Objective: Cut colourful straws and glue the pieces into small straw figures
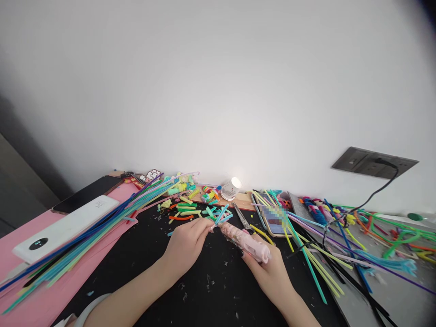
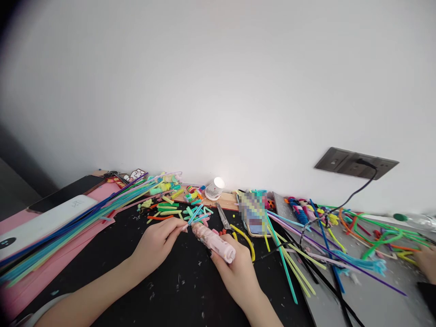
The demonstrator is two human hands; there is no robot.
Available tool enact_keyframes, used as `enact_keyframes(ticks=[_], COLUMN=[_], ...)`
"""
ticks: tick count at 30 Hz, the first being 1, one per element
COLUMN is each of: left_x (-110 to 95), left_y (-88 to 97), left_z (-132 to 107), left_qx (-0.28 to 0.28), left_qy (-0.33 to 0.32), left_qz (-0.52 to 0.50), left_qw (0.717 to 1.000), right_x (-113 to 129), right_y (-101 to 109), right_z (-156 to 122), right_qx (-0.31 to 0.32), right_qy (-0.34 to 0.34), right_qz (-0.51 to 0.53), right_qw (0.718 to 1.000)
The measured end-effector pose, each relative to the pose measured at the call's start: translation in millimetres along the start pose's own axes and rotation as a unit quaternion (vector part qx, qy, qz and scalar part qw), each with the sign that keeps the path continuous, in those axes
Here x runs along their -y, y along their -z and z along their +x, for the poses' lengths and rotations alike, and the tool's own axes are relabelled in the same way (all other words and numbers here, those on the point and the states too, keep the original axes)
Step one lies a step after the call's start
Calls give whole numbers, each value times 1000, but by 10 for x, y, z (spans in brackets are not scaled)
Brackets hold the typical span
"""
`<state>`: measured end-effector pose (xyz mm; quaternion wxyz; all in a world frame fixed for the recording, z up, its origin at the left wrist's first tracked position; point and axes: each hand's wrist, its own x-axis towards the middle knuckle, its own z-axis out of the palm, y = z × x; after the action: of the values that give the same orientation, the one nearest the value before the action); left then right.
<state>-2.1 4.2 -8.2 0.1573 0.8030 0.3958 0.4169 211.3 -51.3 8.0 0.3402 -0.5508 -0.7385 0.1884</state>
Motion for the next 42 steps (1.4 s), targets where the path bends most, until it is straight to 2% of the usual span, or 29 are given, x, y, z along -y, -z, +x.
enact_keyframes(ticks=[7,14,20,30,35,38,42], left_x=[-2,1,8,14,17,-9,-61], left_y=[-2,3,-2,14,7,24,65], left_z=[12,1,2,-2,-1,25,61], left_qx=[3,-6,-11,-12,-34,-58,-78], left_qy=[-1,5,12,19,38,59,85], left_qz=[4,6,19,14,-11,-30,-41], left_qw=[1000,1000,1000,1000,999,996,992], right_x=[-22,-48,-66,-102,-76,-44,8], right_y=[-5,-9,-3,-15,6,15,9], right_z=[14,17,34,32,37,44,46], right_qx=[2,-47,-61,-81,-100,-81,-9], right_qy=[-1,-4,-2,-54,-99,-99,-20], right_qz=[-14,-32,-40,-84,-90,-111,-122], right_qw=[1000,998,997,992,986,986,992])
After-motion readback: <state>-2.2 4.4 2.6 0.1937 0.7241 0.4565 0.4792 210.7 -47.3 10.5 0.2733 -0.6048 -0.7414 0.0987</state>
